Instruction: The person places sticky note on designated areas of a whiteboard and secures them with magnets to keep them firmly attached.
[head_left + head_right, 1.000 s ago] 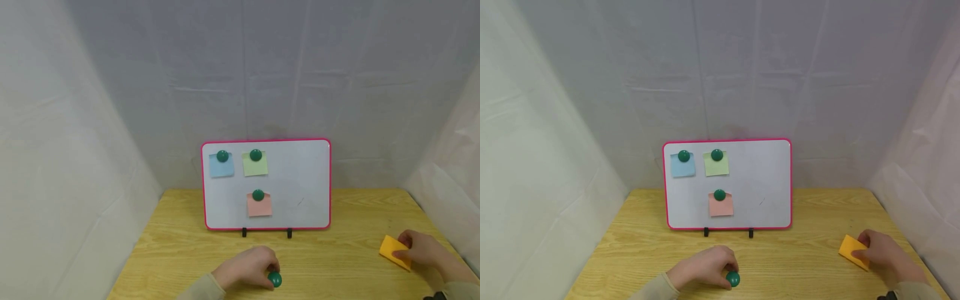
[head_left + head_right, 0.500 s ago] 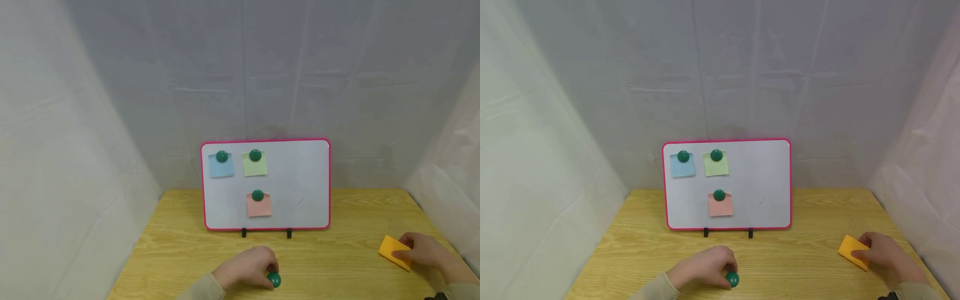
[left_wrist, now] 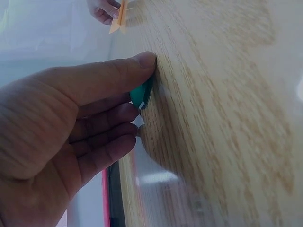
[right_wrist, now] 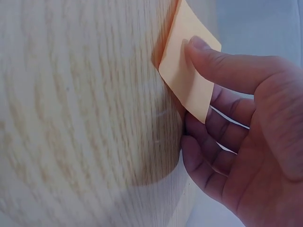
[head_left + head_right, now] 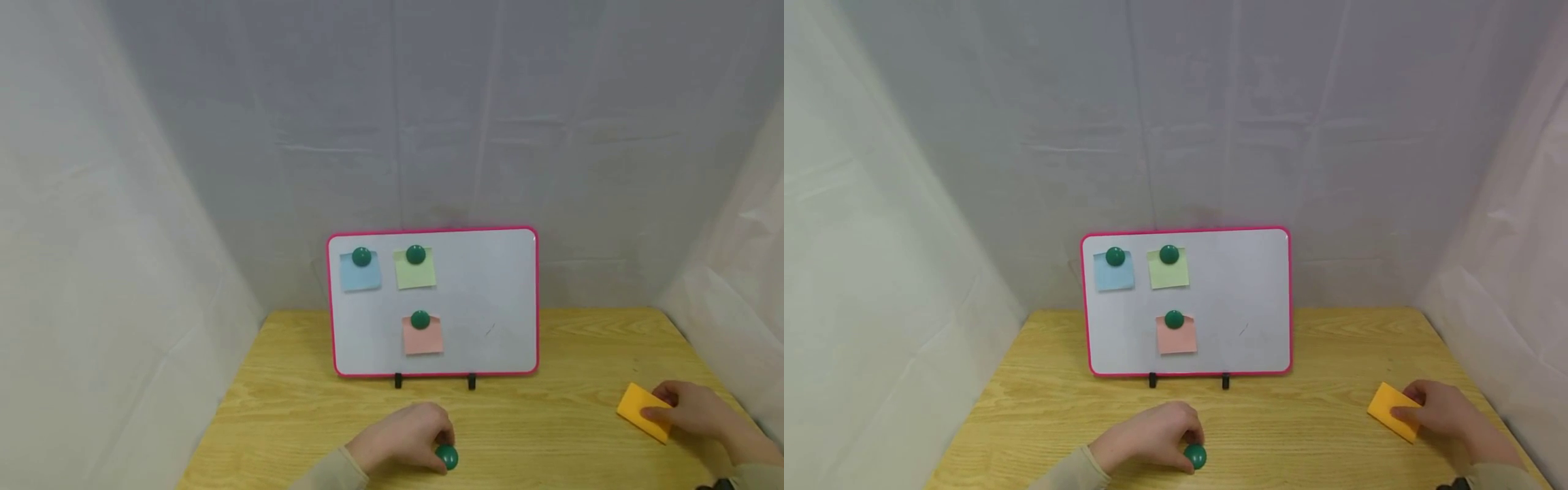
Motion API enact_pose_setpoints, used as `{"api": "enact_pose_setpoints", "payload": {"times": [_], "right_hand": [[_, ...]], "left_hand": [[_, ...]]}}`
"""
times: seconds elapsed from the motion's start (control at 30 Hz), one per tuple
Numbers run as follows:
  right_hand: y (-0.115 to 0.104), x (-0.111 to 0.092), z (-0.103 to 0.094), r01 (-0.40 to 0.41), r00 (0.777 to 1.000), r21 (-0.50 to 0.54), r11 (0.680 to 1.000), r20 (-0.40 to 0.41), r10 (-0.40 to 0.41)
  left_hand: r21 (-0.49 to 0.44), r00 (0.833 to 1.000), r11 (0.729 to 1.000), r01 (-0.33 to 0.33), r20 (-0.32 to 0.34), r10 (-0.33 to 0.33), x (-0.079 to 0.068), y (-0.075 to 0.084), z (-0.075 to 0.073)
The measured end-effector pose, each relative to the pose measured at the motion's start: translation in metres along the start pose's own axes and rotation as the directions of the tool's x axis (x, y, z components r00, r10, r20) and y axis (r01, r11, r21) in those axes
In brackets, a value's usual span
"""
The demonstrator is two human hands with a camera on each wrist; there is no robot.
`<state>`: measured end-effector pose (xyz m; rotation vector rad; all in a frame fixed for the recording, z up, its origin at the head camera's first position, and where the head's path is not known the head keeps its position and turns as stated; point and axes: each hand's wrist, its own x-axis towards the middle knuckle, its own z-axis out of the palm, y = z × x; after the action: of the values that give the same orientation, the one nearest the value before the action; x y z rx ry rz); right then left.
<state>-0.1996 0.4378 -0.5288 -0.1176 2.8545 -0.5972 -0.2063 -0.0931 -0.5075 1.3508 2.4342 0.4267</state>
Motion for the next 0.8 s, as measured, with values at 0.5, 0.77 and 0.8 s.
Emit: {"api": "enact_pose_setpoints", "payload": {"times": [0.5,0.77,0.8], "right_hand": [[0.0032,-0.0014,0.0008,-0.018,1.000,0.057,0.998,0.017,0.017],[0.0054,-0.0018,0.0009,-0.010,1.000,0.055,0.998,-0.011,0.011],[0.0057,-0.0018,0.0010,-0.011,1.000,0.055,0.998,-0.015,0.011]], "left_hand": [[-0.049,0.999,0.998,0.033,-0.010,-0.034,-0.0029,0.0014,-0.0011],[-0.049,0.999,0.998,0.034,-0.015,-0.035,-0.0031,0.0006,-0.0009],[-0.052,0.999,0.998,0.038,-0.014,-0.039,-0.0028,0.0004,-0.0007]]}}
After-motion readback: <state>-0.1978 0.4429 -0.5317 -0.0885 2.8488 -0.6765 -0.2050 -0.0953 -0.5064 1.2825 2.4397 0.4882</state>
